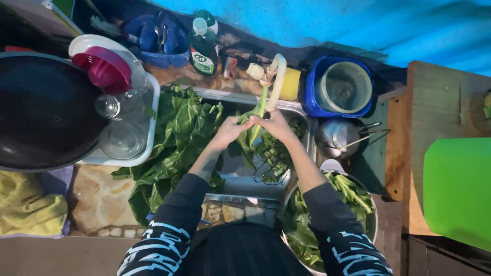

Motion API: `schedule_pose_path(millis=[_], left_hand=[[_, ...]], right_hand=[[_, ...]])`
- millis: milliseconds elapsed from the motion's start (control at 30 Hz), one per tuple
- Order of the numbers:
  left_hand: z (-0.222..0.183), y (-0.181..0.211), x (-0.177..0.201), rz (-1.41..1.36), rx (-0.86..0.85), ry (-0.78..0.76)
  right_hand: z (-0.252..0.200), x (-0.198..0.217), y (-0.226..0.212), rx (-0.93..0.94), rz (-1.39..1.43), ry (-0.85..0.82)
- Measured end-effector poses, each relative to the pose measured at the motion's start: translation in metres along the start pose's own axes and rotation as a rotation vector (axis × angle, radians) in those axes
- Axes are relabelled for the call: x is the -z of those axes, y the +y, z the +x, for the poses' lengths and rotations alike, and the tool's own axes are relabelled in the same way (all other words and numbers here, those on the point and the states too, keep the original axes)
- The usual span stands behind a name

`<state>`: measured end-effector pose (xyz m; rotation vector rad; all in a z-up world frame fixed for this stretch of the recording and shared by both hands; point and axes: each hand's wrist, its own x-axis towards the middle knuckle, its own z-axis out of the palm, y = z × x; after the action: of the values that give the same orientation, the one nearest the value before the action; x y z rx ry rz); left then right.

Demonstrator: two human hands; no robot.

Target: Washing and trimming leafy green vegetables in a sink area.

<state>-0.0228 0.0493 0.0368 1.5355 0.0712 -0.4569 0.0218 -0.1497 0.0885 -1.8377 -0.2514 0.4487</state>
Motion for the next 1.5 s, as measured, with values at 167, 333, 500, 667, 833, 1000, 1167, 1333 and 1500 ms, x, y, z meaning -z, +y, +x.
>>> schedule_pose_path(millis=[167,333,500,667,833,1000,1167,1333,1500], left_hand=[[0.008,-0.028,-0.026,-0.285,0.023,0.019],[0.012,-0.026,-0.033,-0.410,-0.063,0.060],[0.033,-0.019,-0.023,-0.591,-0.176,0.206],[0.049,0.003,-0.033,-0.565,-0.113,0.211],[0.055,-0.003,-0.031,-0.517,-0.112,0.231],[0.050,-0.002,-0.020,-0.591,-0.036,0.281],[0.029,0.005,-0.018,-0.475,-0.095,0.266],[-0.013,0.012,-0.051,-0.226,-0.248,0.287],[-0.066,0.049,-0.082,0.665,-0.103,0.287]], right_hand=[[-0.008,0.007,-0.013,0.096,-0.132,-0.027],[-0.009,0.006,-0.018,0.087,-0.215,-0.018],[-0.007,0.006,-0.003,-0.022,-0.202,-0.054],[-0.006,0.009,0.008,-0.074,-0.004,-0.042],[-0.018,0.021,-0.016,0.120,0.029,0.084],[-0.032,0.039,-0.024,-0.062,-0.381,0.049],[-0.042,0.042,-0.027,-0.188,-0.524,0.174],[-0.033,-0.001,0.002,-0.054,-0.307,0.354],[-0.002,-0.050,0.032,-0.064,-0.182,0.443]])
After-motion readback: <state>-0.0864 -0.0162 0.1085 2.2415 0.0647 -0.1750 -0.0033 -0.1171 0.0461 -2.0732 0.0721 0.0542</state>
